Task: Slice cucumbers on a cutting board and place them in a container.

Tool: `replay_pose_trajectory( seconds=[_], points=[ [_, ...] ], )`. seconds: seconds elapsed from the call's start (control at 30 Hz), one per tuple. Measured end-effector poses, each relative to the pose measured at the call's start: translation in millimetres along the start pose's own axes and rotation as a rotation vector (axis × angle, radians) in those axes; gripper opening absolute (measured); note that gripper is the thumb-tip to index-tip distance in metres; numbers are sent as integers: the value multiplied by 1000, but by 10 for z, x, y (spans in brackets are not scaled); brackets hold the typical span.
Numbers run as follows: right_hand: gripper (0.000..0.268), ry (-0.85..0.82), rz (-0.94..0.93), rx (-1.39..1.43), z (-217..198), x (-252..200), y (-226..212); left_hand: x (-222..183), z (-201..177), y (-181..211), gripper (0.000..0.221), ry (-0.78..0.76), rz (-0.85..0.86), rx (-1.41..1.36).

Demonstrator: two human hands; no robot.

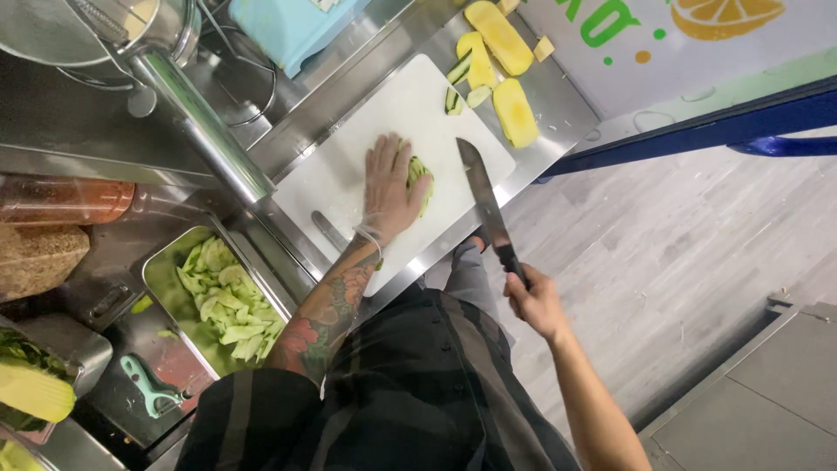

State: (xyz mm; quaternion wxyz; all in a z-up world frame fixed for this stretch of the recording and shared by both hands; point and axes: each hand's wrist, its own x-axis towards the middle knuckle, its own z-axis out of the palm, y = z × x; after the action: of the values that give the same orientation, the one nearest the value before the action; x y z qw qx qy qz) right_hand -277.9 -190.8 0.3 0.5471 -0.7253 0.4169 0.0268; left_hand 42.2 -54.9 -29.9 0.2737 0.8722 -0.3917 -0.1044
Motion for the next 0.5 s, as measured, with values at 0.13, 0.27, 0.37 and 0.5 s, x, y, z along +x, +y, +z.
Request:
replay_pose_trajectory(
  seconds=[0.13, 0.27, 0.37, 0.5],
  points=[
    [22, -312, 253, 454, 448, 163, -212, -56, -61, 239, 76, 89, -17, -65],
    [24, -350, 199, 590, 775, 338, -250, -15, -7, 280, 79, 168, -54, -15],
    [25, -405, 187, 497, 972, 436, -292, -29, 89, 179, 76, 230, -26, 2],
    [27, -452, 138, 485, 1087, 432, -354, -54, 129, 176, 63, 249, -78, -32]
  ],
)
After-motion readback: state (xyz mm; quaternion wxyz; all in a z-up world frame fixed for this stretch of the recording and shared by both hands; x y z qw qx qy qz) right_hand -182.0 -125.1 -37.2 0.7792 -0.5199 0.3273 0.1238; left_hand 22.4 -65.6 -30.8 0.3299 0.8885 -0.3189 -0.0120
